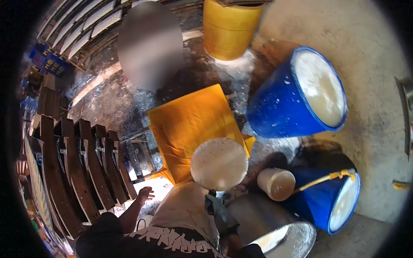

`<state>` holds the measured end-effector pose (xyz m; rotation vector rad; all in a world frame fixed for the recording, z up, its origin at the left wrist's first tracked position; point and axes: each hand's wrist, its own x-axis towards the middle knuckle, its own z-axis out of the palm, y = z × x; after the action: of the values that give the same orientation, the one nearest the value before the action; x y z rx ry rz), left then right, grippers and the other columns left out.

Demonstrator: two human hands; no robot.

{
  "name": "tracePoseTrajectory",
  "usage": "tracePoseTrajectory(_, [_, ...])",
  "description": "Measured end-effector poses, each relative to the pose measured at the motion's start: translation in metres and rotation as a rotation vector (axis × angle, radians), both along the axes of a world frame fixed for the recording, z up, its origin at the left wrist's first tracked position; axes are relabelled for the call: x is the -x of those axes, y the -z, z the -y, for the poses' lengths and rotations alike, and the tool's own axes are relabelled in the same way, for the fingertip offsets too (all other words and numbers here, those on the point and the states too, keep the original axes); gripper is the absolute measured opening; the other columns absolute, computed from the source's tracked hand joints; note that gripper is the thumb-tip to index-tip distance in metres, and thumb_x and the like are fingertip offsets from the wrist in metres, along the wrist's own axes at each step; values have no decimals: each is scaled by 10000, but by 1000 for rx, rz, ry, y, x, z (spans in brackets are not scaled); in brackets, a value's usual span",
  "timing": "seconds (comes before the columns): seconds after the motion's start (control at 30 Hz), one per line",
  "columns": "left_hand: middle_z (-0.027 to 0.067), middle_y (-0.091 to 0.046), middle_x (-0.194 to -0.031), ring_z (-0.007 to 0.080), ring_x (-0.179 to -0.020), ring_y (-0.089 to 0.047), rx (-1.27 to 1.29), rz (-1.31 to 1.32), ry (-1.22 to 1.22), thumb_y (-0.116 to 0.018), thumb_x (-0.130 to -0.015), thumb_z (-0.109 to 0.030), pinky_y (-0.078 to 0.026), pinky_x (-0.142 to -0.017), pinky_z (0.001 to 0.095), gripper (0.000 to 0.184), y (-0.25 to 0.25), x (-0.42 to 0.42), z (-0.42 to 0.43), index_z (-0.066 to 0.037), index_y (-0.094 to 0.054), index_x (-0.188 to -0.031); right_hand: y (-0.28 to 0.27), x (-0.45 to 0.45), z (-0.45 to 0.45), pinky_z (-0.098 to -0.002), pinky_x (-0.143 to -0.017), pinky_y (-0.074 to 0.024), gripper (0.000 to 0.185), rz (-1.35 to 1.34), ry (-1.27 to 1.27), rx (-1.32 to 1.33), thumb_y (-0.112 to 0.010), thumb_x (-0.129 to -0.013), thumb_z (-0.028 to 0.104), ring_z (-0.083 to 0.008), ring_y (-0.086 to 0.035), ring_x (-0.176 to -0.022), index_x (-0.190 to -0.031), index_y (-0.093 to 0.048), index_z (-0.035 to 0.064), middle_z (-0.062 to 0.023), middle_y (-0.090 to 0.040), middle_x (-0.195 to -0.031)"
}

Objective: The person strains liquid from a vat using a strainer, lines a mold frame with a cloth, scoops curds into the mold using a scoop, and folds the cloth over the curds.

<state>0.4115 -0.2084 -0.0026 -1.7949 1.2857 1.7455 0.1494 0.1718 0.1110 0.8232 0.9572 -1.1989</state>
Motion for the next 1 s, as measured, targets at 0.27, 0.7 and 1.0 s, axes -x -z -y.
tracePoseTrajectory(0.27, [111, -622, -1070, 254, -745, -672, 35, -35, -120, -607, -865, -485, -523, -620, 402, 515, 14, -64, 27, -135, -478, -1221, 68, 91, 206, -222, -489, -341, 234, -115, -180, 182, -529, -925, 276, -70, -396, -534, -730, -461, 164, 61, -403, -619])
tracePoseTrajectory(0.7, [111, -630, -1038, 261, -762, -674, 3, -30, -36, -607, -887, -414, -537, -615, 389, 481, 3, -2, 17, -87, -492, -1220, 124, 150, 160, -283, -490, -395, 130, -943, -82, -758, -592, -855, 194, -127, -451, -521, -805, -492, 126, 2, -480, -656])
tracePoseTrajectory(1.0, [88, -637, -989, 213, -735, -674, 5, -189, 305, -577, -902, -355, -528, -593, 310, 403, 2, 103, 17, -107, -482, -1204, -36, 129, -151, -276, -696, -483, 301, -1404, 986, -907, -623, -841, 42, -132, -545, -789, -1097, -469, 4, -63, -582, -949])
